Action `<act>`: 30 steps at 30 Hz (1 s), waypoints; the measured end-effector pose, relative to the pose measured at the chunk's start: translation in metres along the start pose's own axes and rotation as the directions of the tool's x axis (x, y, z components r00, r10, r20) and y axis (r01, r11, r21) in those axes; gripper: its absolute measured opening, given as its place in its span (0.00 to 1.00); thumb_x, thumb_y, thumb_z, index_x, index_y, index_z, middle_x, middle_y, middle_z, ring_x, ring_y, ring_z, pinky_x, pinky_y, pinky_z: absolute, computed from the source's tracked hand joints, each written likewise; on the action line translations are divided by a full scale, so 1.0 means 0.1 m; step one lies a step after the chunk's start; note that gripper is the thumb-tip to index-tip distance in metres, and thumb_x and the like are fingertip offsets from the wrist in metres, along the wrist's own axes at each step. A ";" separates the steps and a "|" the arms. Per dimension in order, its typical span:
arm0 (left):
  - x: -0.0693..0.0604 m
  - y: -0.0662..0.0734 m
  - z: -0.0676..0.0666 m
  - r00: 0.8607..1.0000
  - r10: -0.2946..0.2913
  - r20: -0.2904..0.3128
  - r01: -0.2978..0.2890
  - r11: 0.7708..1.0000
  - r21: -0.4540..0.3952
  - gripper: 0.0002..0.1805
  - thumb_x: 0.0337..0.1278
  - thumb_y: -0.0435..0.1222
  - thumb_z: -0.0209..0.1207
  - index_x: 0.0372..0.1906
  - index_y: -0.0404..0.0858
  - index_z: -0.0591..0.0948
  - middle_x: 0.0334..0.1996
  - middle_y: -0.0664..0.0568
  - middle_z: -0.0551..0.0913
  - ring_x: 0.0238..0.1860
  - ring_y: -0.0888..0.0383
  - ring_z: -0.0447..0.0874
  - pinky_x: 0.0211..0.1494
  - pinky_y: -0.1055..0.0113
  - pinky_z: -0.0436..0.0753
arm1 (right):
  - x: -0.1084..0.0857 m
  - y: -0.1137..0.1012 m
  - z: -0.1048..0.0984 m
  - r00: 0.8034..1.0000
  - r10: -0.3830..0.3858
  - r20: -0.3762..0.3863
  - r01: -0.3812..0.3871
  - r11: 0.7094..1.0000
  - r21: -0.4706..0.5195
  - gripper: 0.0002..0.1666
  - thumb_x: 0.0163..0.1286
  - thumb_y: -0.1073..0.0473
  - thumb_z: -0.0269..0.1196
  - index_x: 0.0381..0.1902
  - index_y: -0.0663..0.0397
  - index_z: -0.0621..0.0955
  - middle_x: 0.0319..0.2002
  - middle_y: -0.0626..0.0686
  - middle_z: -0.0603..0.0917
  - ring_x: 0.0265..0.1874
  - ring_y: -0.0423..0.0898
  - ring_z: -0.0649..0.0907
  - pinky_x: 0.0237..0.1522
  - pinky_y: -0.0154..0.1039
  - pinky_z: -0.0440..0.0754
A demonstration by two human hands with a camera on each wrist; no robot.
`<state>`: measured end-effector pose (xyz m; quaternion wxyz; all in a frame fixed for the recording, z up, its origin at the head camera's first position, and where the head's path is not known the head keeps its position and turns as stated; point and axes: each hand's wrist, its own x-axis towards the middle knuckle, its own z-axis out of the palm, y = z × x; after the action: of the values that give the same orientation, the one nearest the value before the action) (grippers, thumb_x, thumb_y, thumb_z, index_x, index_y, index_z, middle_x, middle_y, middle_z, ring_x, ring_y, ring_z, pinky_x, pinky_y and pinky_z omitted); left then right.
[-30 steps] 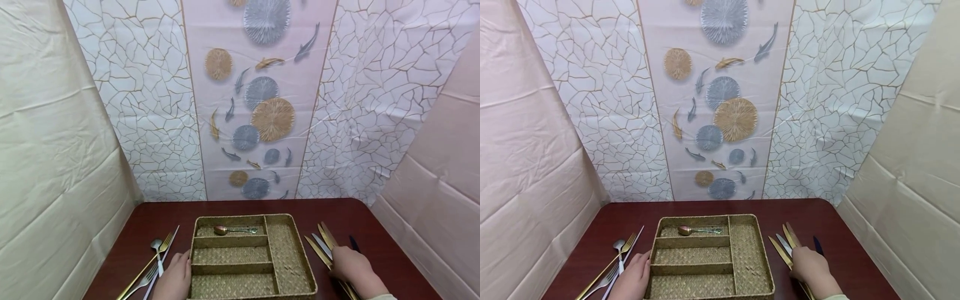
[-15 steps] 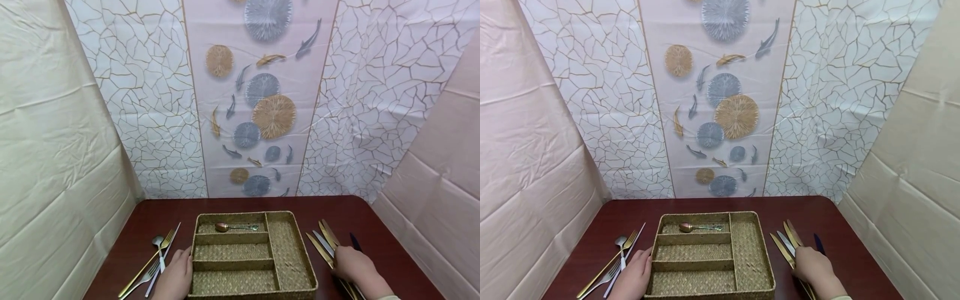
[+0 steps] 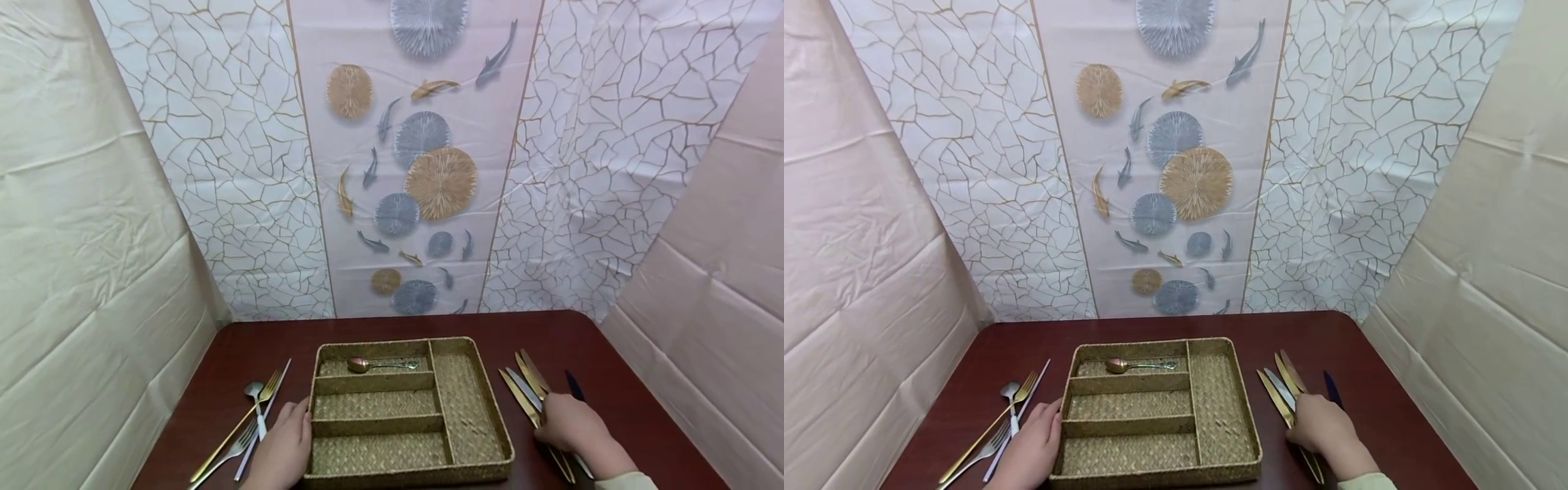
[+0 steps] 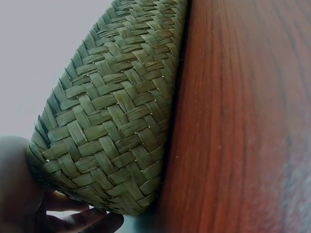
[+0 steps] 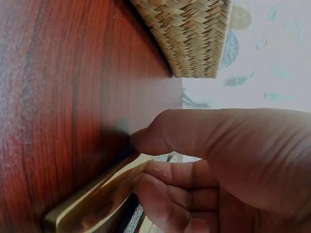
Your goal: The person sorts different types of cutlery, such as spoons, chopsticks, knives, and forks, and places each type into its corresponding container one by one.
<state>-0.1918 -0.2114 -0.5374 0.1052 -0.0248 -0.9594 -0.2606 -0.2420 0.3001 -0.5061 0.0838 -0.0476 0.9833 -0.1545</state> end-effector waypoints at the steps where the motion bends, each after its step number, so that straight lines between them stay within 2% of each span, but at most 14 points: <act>1: 0.01 0.00 0.00 1.000 0.001 0.004 -0.001 1.000 0.000 0.21 0.86 0.36 0.53 0.72 0.31 0.81 0.52 0.45 0.82 0.44 0.44 0.86 0.47 0.43 0.86 | 0.00 -0.01 0.00 1.000 0.000 -0.004 0.000 1.000 0.002 0.20 0.56 0.60 0.74 0.15 0.48 0.73 0.15 0.44 0.68 0.16 0.43 0.66 0.22 0.42 0.65; 8: 0.03 0.00 -0.01 1.000 -0.005 0.018 0.005 1.000 0.000 0.21 0.87 0.36 0.53 0.72 0.30 0.80 0.54 0.44 0.82 0.47 0.44 0.87 0.49 0.43 0.86 | 0.01 -0.03 0.01 0.999 0.023 -0.023 -0.022 1.000 0.015 0.20 0.55 0.59 0.72 0.15 0.46 0.71 0.16 0.44 0.67 0.16 0.44 0.66 0.22 0.42 0.64; 13: 0.00 0.00 0.01 1.000 -0.007 0.006 0.007 1.000 -0.003 0.21 0.87 0.36 0.53 0.72 0.31 0.81 0.55 0.44 0.83 0.48 0.44 0.87 0.51 0.43 0.86 | -0.01 -0.05 0.01 0.997 0.008 -0.071 -0.007 1.000 0.018 0.21 0.52 0.58 0.72 0.12 0.43 0.70 0.14 0.42 0.64 0.14 0.43 0.64 0.21 0.41 0.62; 19: 0.00 0.01 -0.02 1.000 -0.013 0.026 0.013 1.000 -0.001 0.21 0.87 0.36 0.52 0.71 0.30 0.80 0.55 0.43 0.83 0.49 0.43 0.87 0.51 0.43 0.86 | -0.03 -0.08 -0.02 0.995 -0.005 -0.097 0.008 1.000 0.024 0.24 0.53 0.57 0.72 0.11 0.42 0.67 0.13 0.41 0.62 0.14 0.42 0.62 0.21 0.40 0.59; 25: 0.02 0.03 -0.03 0.999 -0.033 0.044 0.033 0.999 -0.006 0.22 0.87 0.37 0.52 0.72 0.30 0.80 0.55 0.43 0.83 0.49 0.43 0.87 0.51 0.42 0.86 | -0.03 -0.21 -0.12 0.996 0.000 -0.092 0.006 0.998 0.068 0.28 0.59 0.59 0.70 0.11 0.41 0.64 0.13 0.39 0.56 0.15 0.39 0.55 0.22 0.38 0.54; 30: 0.02 0.03 -0.02 0.998 -0.043 0.055 0.044 0.999 -0.013 0.22 0.87 0.37 0.52 0.72 0.29 0.80 0.56 0.42 0.82 0.49 0.43 0.87 0.51 0.41 0.86 | -0.04 -0.35 -0.20 0.995 -0.001 -0.104 0.009 0.997 0.073 0.27 0.59 0.60 0.68 0.11 0.41 0.63 0.13 0.39 0.54 0.16 0.40 0.52 0.23 0.38 0.51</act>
<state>-0.1934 -0.2099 -0.5336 0.0729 -0.0118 -0.9603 -0.2690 -0.2391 0.2736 -0.4756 0.0339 -0.0389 0.9799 -0.1929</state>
